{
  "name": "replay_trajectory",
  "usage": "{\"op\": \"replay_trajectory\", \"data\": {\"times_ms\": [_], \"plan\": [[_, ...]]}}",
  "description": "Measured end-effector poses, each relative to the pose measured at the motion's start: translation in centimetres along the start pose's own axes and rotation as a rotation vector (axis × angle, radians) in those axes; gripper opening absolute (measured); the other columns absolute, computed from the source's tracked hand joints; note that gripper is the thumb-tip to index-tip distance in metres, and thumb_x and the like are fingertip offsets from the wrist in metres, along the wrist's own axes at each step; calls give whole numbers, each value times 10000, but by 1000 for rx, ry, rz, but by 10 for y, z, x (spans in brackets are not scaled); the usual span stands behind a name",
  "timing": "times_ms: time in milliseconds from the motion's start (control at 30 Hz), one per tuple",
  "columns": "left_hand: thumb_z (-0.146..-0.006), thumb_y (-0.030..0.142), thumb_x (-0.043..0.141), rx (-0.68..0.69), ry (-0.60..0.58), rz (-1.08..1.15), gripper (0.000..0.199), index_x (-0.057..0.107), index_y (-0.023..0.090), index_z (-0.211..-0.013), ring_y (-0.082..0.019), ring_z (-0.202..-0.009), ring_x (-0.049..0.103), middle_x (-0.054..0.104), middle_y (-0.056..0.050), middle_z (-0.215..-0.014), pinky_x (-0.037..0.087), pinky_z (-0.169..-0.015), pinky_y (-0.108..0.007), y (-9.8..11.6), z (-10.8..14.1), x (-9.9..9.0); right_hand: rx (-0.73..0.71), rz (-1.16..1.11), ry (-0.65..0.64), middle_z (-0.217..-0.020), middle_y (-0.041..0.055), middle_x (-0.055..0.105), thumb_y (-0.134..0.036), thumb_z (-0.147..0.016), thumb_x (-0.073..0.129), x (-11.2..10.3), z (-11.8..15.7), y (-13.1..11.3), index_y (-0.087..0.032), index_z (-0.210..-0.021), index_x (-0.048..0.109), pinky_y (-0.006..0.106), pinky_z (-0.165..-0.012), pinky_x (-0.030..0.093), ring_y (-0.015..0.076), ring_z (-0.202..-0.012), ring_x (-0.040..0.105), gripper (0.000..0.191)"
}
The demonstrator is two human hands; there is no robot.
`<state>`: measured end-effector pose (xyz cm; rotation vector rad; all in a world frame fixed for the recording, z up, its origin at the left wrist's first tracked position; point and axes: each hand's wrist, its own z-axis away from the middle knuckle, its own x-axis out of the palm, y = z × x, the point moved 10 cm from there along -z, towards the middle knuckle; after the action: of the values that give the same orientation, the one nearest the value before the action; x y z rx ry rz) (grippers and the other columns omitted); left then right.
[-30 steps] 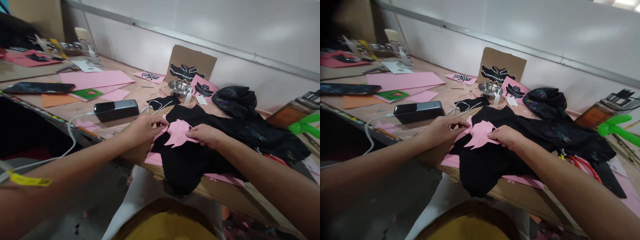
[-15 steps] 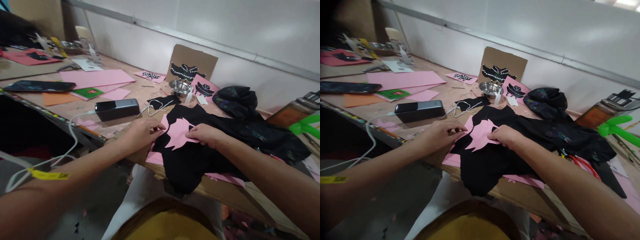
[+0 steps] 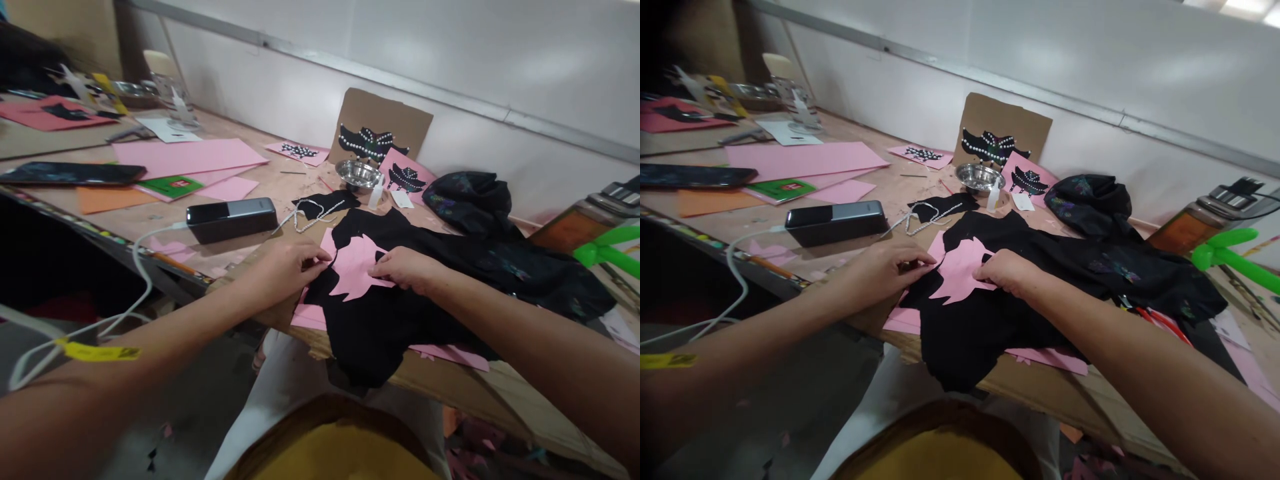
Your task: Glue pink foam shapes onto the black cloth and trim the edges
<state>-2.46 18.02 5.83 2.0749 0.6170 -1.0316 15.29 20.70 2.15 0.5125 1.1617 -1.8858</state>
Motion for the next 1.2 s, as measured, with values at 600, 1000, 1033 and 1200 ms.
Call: {"op": "replay_trajectory", "data": {"times_ms": [600, 1000, 1033, 1200], "plan": [[-837, 85, 464, 101, -76, -164, 374, 725, 208, -1076, -209, -954, 622, 682, -64, -1065, 505, -922, -357, 24, -2, 2, 24, 31, 24, -408, -76, 333, -189, -740, 672, 0, 2, -3, -195, -494, 457, 269, -432, 163, 54, -371, 236, 327], [-879, 106, 452, 95, -84, -179, 369, 728, 228, -1091, -207, -974, 627, 671, -68, -1107, 509, -878, -330, 22, -1, 5, 41, 113, 31, -395, -69, 325, -208, -730, 662, 0, 5, -6, -197, -499, 457, 270, -435, 179, 66, -375, 242, 310], [-885, 106, 446, 85, -81, -181, 374, 727, 237, -1095, -199, -960, 628, 667, -63, -1110, 506, -874, -323, 21, -1, 5, 37, 114, 34, -401, -68, 338, -210, -730, 663, 0, 4, -6, -195, -503, 462, 267, -435, 187, 68, -378, 253, 303], [-893, 85, 433, 50, -147, -221, 413, 695, 251, -1166, -182, -954, 619, 652, -52, -1133, 489, -884, -306, 23, 0, 10, 31, 142, 25, -421, -67, 361, -216, -747, 658, 1, 3, -6, -189, -516, 471, 253, -431, 202, 66, -385, 277, 298]]}}
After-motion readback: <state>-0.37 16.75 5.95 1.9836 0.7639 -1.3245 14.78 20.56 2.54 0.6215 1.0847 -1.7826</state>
